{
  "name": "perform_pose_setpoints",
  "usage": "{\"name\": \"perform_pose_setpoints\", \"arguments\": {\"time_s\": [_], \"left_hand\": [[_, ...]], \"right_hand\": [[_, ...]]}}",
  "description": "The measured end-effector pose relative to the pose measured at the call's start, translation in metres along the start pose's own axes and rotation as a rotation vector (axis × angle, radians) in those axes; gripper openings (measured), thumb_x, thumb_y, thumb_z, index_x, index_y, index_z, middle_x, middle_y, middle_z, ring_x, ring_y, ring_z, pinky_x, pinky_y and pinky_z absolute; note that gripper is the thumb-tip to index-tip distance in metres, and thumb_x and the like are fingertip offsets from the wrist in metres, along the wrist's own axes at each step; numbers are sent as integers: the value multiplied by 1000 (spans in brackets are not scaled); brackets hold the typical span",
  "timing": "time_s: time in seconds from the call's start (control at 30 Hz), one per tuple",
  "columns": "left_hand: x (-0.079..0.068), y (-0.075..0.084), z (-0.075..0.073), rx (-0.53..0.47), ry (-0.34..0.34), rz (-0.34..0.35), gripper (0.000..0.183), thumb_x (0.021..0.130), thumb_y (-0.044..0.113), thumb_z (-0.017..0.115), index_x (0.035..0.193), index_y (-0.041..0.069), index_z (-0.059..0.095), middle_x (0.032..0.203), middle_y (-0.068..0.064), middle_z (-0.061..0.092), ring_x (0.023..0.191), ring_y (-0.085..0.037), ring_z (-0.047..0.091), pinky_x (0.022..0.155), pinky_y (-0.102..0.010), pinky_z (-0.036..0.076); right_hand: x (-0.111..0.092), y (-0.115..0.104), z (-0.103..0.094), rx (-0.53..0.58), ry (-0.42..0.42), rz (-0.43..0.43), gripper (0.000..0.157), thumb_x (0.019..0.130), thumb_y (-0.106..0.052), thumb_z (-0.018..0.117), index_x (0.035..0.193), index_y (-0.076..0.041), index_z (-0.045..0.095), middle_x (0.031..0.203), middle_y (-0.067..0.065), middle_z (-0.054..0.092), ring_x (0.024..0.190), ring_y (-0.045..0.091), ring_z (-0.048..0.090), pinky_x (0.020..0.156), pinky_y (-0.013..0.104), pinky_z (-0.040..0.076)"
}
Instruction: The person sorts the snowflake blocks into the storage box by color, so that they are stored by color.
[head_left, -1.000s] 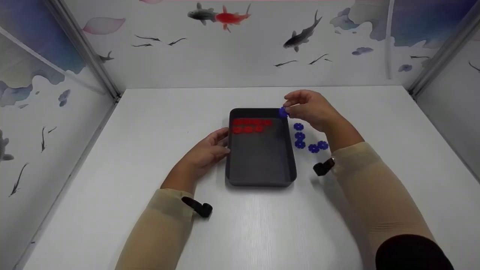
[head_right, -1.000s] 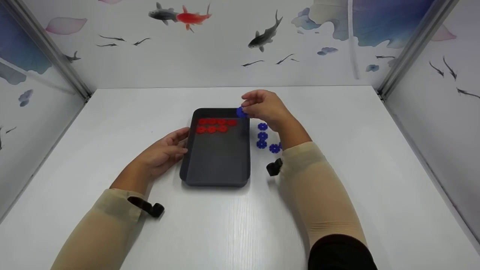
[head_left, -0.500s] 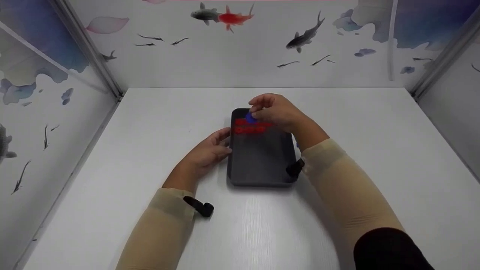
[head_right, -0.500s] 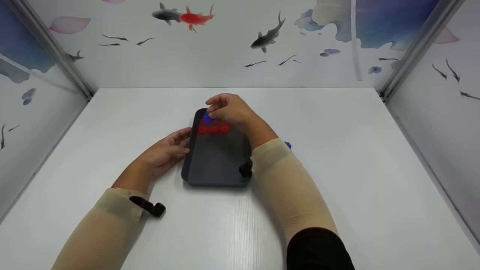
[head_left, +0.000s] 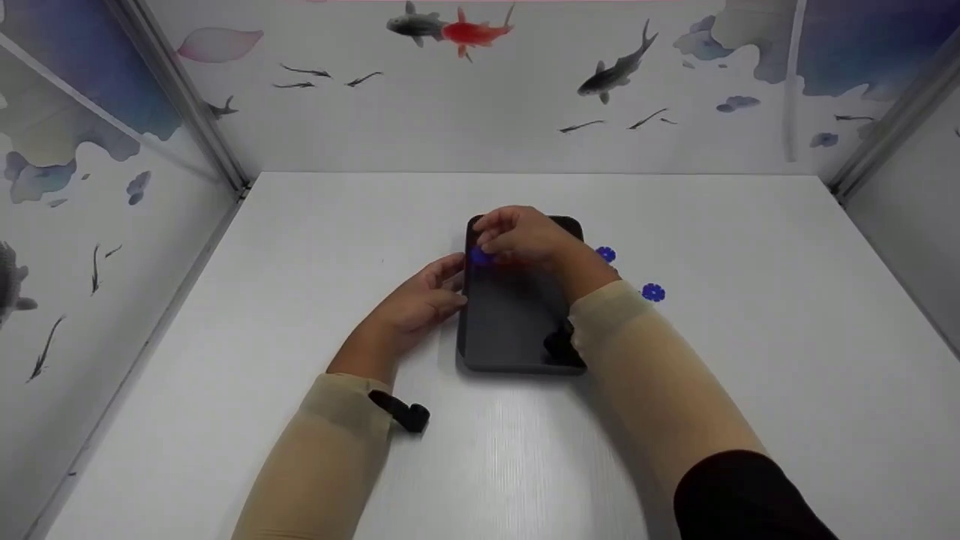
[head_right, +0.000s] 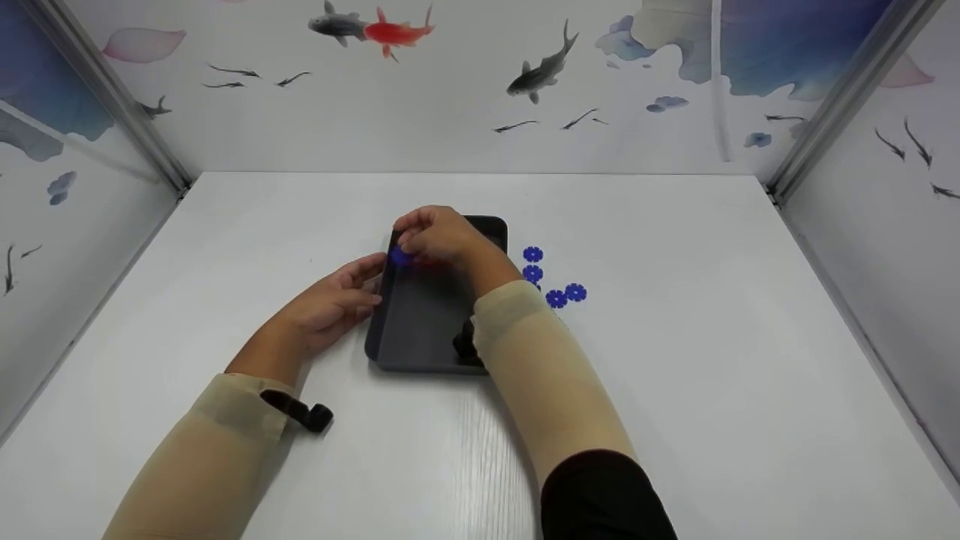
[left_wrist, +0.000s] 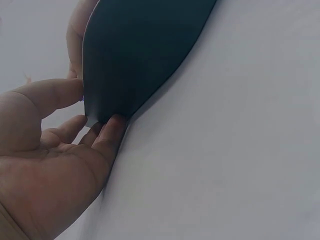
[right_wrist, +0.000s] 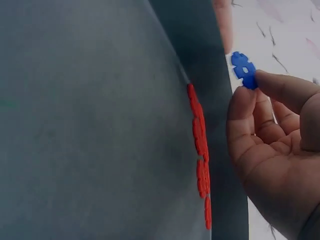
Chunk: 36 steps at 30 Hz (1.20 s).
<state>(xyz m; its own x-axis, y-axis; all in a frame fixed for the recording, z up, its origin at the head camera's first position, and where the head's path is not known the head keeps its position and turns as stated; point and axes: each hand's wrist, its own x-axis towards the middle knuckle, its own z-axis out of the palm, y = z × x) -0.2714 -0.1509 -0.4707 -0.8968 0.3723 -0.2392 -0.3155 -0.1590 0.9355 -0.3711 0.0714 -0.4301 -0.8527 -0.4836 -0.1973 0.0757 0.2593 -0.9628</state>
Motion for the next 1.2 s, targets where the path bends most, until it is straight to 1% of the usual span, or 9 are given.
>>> {"name": "perform_pose_setpoints", "arguments": {"time_s": [0.07,0.23,0.33,0.5,0.73,0.87,1.03,1.1,1.2], "left_hand": [[0,1,0,1,0,-2,82,96,-13,58,168,14,30,175,-7,35,159,-20,41,129,-41,37],[0,2,-2,16,-3,-10,82,97,-12,59,168,15,30,176,-6,35,159,-20,40,129,-40,37],[1,3,-3,30,-1,-10,83,96,-11,60,168,16,31,176,-6,35,159,-19,40,129,-40,37],[0,3,-4,35,-3,-9,85,96,-10,62,169,16,29,177,-5,33,161,-19,38,131,-40,35],[1,4,-2,54,-4,-12,84,97,-9,61,170,17,28,177,-5,31,162,-19,36,131,-40,34],[1,5,-1,49,7,-15,83,96,-9,61,169,18,31,176,-4,33,159,-19,40,130,-40,36],[1,2,0,43,0,-8,82,96,-10,60,168,18,32,175,-4,35,157,-19,44,128,-40,38],[1,1,0,43,1,-8,81,96,-10,61,168,18,33,175,-4,36,157,-19,43,128,-40,39],[0,-1,0,38,10,-11,82,96,-10,61,167,17,33,175,-5,36,158,-19,42,129,-40,38]], "right_hand": [[1,3,0,-43,-16,5,27,98,-3,74,123,-12,73,107,6,74,94,19,68,84,30,62],[1,8,4,-121,-56,26,26,97,-2,74,121,-10,72,106,7,76,92,20,71,82,30,62],[2,10,5,-188,-64,49,24,97,-3,75,119,-11,72,107,7,77,91,20,72,82,30,63],[2,12,6,-288,-69,58,20,96,-7,76,115,-13,74,107,8,79,92,21,74,82,30,64],[2,14,2,-332,-53,49,14,98,-12,76,111,-16,77,106,8,80,92,23,75,83,32,65],[3,15,0,-340,-53,26,14,96,-13,77,110,-16,78,104,7,80,88,22,74,80,31,65],[0,12,0,-290,-17,-33,19,94,-13,79,113,-15,77,103,8,79,86,21,73,76,31,63],[-3,7,0,-264,2,-48,19,96,-15,78,115,-16,76,106,8,78,89,23,73,78,32,63],[-11,-4,-3,-238,21,-64,21,98,-20,78,118,-17,75,109,7,78,95,26,74,85,38,65]]}}
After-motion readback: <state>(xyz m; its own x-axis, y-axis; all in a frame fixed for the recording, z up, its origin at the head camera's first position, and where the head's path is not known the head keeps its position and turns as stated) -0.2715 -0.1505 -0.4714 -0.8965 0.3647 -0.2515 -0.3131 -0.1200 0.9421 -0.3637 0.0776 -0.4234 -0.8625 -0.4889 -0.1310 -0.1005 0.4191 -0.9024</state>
